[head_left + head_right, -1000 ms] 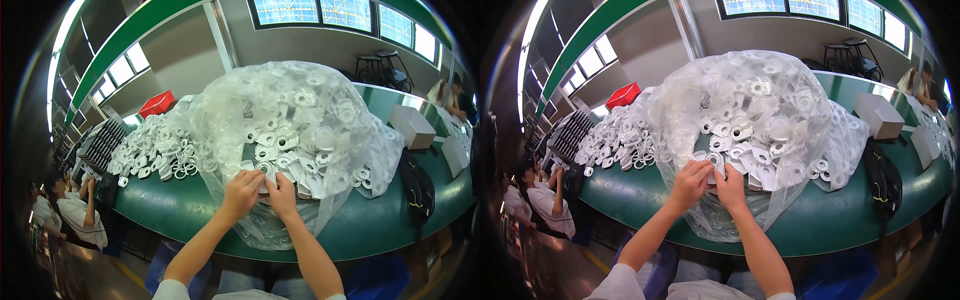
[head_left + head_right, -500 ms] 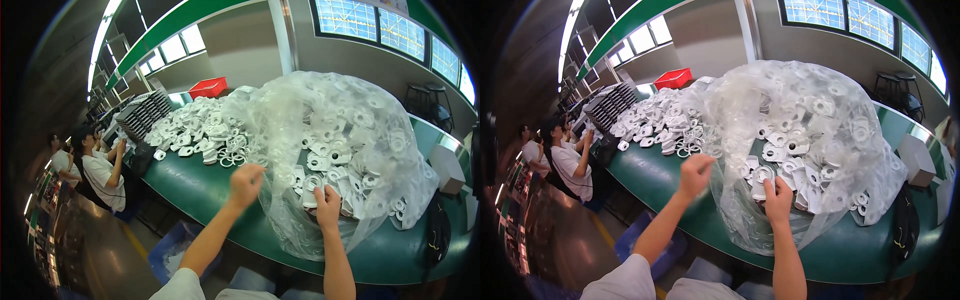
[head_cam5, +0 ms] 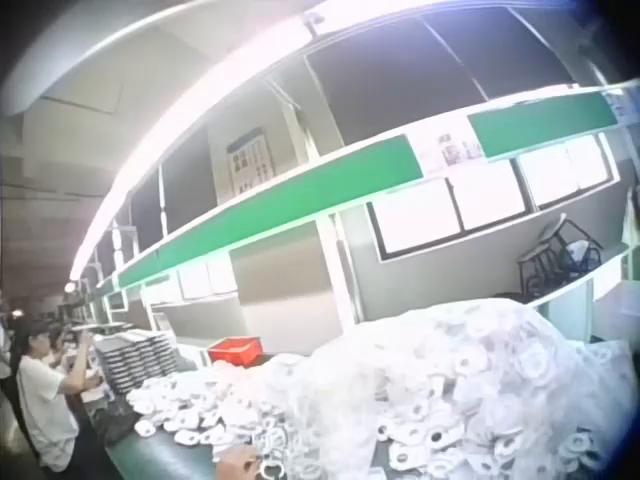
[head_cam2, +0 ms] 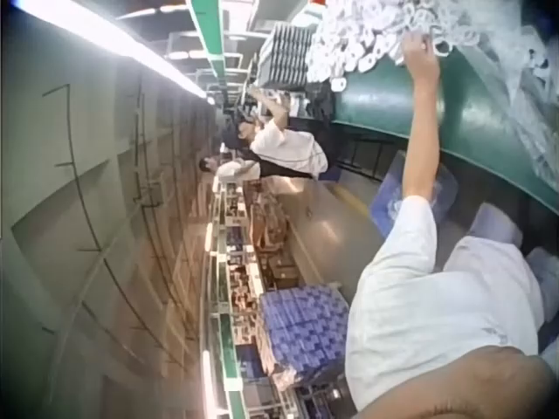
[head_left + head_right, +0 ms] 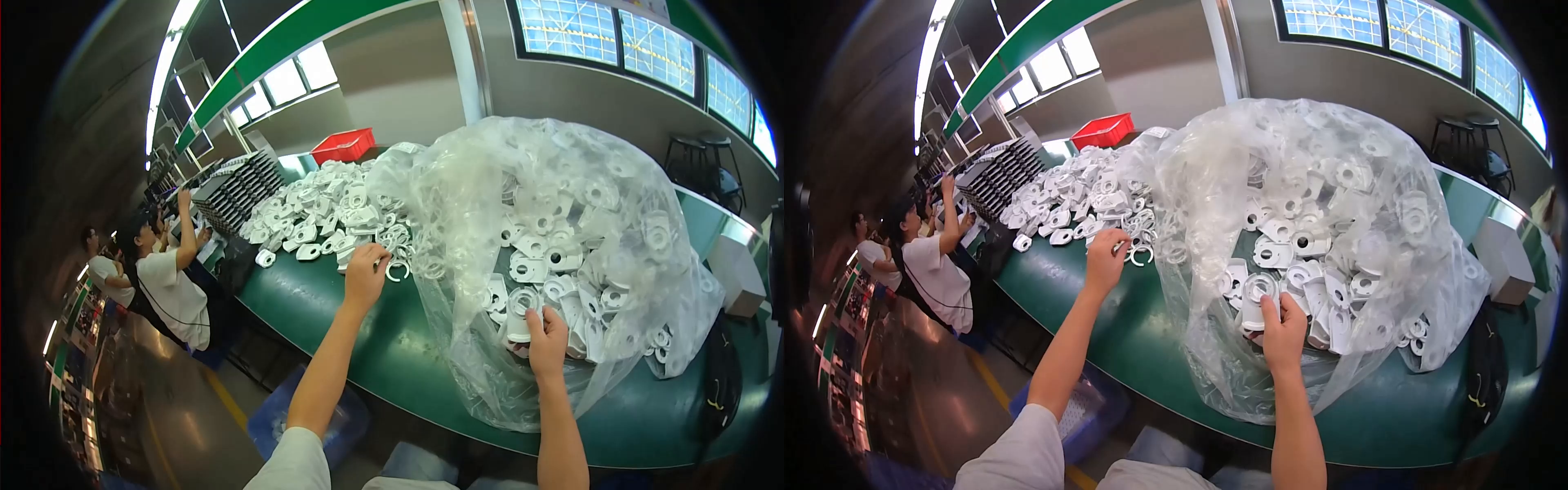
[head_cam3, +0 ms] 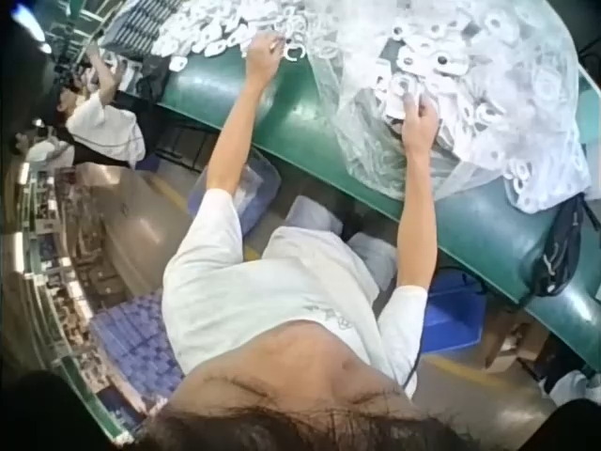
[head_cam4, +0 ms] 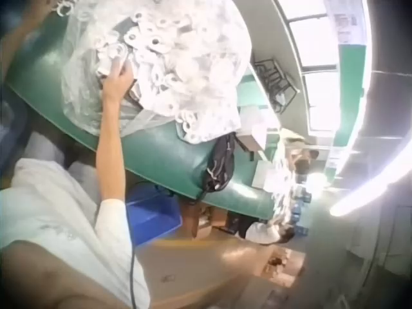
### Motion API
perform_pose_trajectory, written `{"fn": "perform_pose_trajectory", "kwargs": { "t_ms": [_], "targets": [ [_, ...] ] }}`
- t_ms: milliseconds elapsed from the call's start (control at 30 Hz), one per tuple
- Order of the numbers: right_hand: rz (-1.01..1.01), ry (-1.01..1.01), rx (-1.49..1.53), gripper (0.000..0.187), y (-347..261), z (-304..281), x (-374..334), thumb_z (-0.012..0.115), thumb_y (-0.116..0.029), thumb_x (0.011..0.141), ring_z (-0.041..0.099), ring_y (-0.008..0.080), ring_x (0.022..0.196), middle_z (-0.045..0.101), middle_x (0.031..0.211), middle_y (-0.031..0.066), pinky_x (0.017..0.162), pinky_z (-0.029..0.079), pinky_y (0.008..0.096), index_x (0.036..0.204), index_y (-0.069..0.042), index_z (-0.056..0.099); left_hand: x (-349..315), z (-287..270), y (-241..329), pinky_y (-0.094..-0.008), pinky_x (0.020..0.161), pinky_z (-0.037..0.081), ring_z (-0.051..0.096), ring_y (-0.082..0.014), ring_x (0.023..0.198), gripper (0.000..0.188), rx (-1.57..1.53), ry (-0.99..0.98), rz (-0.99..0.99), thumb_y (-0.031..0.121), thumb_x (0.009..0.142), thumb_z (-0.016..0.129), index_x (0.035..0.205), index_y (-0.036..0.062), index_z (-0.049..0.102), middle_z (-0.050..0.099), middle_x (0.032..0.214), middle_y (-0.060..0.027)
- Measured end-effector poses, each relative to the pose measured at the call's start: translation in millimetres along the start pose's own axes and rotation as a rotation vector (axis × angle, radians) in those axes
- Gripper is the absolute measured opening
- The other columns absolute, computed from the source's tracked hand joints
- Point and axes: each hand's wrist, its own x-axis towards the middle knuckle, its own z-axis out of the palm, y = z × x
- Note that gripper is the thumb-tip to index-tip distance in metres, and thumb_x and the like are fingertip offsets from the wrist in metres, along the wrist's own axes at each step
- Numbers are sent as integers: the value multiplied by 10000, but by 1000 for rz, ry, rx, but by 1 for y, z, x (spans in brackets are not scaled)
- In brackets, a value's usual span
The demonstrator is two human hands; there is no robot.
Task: The worker is sorting and stacking small white circular plastic parts from a large bag on a green workbench.
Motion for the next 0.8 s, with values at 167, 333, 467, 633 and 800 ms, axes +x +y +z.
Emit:
{"fn": "perform_pose_trajectory", "kwargs": {
  "t_ms": [167,333,467,633,800],
  "targets": [
    [49,-35,71,196,-2,0,-1,550,-134,912,546,99,471,552,654,29,373,435,248,759,-39,473,-9,0,-15,-392,765,446,563,-313,889,110,178,-351,94,25,711,646,821,32,642,619,877,-122],
    [41,-33,88,182,-5,4,-2,543,-129,916,548,103,474,551,653,29,372,441,251,775,-30,483,-18,-3,-9,-386,731,450,573,-320,828,79,92,-322,-94,43,739,638,814,18,632,615,825,-130],
    [85,-59,105,162,-1,4,0,518,-143,931,584,131,506,591,686,64,392,463,252,842,-8,511,5,-1,73,-305,589,441,557,-206,659,70,-208,-64,-68,45,802,619,859,11,643,621,800,-81],
    [204,-139,174,250,-7,2,-1,461,-216,965,644,190,577,637,750,123,451,515,260,938,17,546,17,29,159,-199,542,405,496,-58,621,138,-864,-281,-319,52,861,600,967,-15,657,586,745,-13],
    [262,-115,245,421,-10,1,-3,340,-316,994,657,220,631,640,786,143,510,535,275,1014,51,546,-3,66,157,-198,535,399,501,-60,599,148,-1090,-441,-403,0,868,565,967,-54,662,595,724,-22]
  ]
}}
